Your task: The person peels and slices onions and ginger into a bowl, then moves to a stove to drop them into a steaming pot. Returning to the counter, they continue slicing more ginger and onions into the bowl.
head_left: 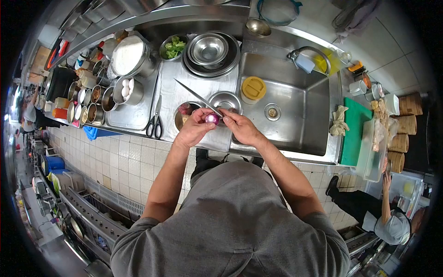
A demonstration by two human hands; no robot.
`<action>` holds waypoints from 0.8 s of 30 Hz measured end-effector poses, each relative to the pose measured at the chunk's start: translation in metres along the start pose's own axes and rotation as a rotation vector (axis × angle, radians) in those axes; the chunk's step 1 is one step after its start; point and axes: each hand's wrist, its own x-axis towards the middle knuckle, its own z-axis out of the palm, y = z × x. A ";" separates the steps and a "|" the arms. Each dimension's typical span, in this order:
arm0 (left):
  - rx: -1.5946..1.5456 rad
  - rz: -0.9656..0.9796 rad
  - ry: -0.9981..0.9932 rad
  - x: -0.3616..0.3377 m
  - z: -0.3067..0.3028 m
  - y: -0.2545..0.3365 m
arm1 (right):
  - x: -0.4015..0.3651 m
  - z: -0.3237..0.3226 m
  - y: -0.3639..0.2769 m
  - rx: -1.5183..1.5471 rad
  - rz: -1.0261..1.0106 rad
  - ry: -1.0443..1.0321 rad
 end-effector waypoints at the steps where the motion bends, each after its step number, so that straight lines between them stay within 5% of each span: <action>1: 0.007 -0.015 -0.022 0.000 0.000 0.001 | 0.004 0.001 0.007 -0.001 -0.022 0.028; 8: -0.093 -0.101 -0.054 -0.005 0.002 0.011 | 0.013 0.005 0.020 -0.091 -0.113 0.124; 11: -0.211 -0.180 0.116 -0.006 0.001 0.010 | 0.006 0.003 0.014 -0.108 -0.091 0.100; 14: 0.093 -0.138 0.169 -0.006 0.003 0.011 | 0.004 0.000 0.010 -0.144 -0.025 0.099; 16: 0.647 -0.116 0.133 -0.005 0.007 0.019 | 0.006 -0.002 0.008 -0.135 -0.022 0.114; 20: 0.808 -0.061 0.173 -0.004 0.006 0.023 | 0.010 -0.010 0.011 -0.054 -0.019 0.144; 24: 0.645 0.066 0.203 -0.006 0.003 0.022 | 0.017 -0.011 0.029 -0.070 -0.045 0.118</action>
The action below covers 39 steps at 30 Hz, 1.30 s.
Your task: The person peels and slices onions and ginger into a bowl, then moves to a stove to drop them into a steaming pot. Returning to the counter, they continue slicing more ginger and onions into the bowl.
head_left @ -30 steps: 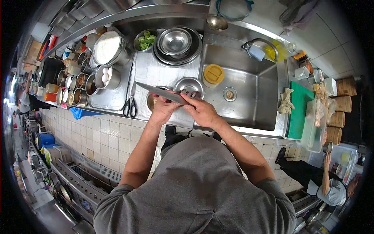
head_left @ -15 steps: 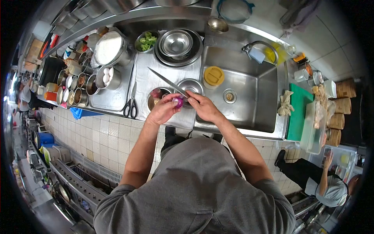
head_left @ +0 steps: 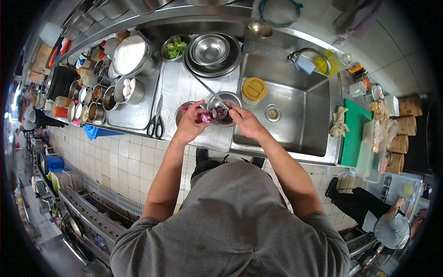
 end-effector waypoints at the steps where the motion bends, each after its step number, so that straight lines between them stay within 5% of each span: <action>1: -0.012 0.008 0.029 0.001 0.000 -0.002 | 0.000 0.001 0.002 0.025 0.094 -0.037; 6: 0.027 -0.018 0.103 0.009 0.001 -0.014 | -0.016 0.005 -0.023 0.206 0.120 -0.101; 8: -0.024 -0.006 0.098 0.011 0.006 -0.015 | -0.020 0.003 -0.029 0.338 0.248 -0.277; 19: 0.299 0.035 0.144 0.013 0.006 -0.028 | -0.008 -0.004 -0.014 0.236 0.202 -0.113; 27: 0.035 -0.014 0.370 0.039 -0.025 -0.009 | 0.001 -0.004 0.008 0.225 0.354 -0.193; 31: 0.334 0.312 0.428 0.117 -0.045 0.016 | -0.016 -0.004 0.004 0.437 0.239 -0.087; 35: 0.647 0.363 0.362 0.208 -0.059 0.033 | -0.033 -0.012 0.000 0.501 0.218 0.012; 39: 0.789 0.352 0.381 0.201 -0.066 0.070 | -0.058 -0.026 0.007 0.426 0.208 0.040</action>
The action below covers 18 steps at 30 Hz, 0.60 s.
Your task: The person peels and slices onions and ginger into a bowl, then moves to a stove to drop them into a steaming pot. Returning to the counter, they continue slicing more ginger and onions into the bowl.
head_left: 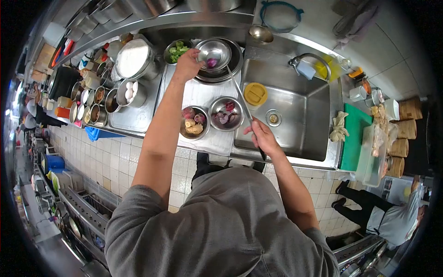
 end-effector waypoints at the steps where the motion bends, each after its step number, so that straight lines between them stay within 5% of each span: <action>1: -0.008 -0.061 -0.069 -0.010 -0.015 0.002 | -0.008 -0.006 0.003 -0.049 -0.009 0.020; 6: 0.224 -0.181 -0.418 -0.126 -0.046 -0.037 | -0.039 -0.025 0.015 -0.063 0.044 0.123; 8: 0.270 -0.281 -0.408 -0.168 -0.044 -0.019 | -0.044 -0.026 0.015 -0.038 0.061 0.103; 10: 0.125 -0.168 -0.295 -0.192 -0.023 -0.036 | -0.042 -0.025 0.016 -0.018 0.068 0.098; 17: 0.075 -0.365 -0.094 -0.195 -0.014 -0.026 | -0.014 0.003 0.004 -0.319 -0.065 -0.049; 18: -0.286 -0.541 -0.003 -0.195 -0.023 -0.011 | -0.016 0.008 -0.008 -0.320 -0.070 -0.043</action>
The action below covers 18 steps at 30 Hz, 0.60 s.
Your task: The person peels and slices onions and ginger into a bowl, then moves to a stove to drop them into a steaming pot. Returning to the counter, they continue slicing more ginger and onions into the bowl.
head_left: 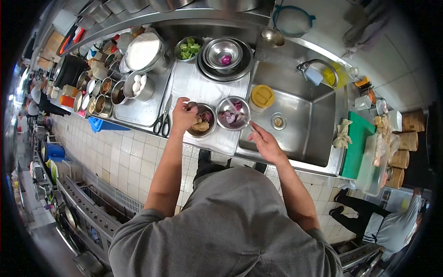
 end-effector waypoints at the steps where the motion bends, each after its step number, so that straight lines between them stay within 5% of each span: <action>1: -0.372 -0.168 0.009 -0.007 -0.004 0.010 | -0.003 0.002 -0.016 -0.083 -0.043 -0.018; 2: -0.368 -0.167 0.002 -0.009 -0.008 0.010 | -0.006 0.005 -0.024 -0.164 -0.083 -0.036; 4: -1.229 -0.266 -0.369 -0.013 -0.021 0.009 | -0.006 0.007 -0.033 -0.222 -0.113 -0.037; 5: -1.349 -0.258 -0.445 -0.018 -0.016 0.008 | -0.008 0.009 -0.039 -0.294 -0.122 -0.041; 10: -1.270 -0.125 -0.628 -0.040 0.029 0.027 | -0.010 0.018 -0.056 -0.498 -0.164 0.019; 13: -1.340 -0.242 -0.680 -0.048 0.048 0.027 | -0.007 0.017 -0.049 -0.433 -0.208 0.075; 15: -1.318 -0.212 -0.745 -0.050 0.060 0.029 | 0.000 0.014 -0.045 -0.118 -0.106 0.084; 18: -1.262 -0.230 -0.818 -0.053 0.074 0.041 | 0.016 0.007 -0.048 -0.155 -0.038 0.132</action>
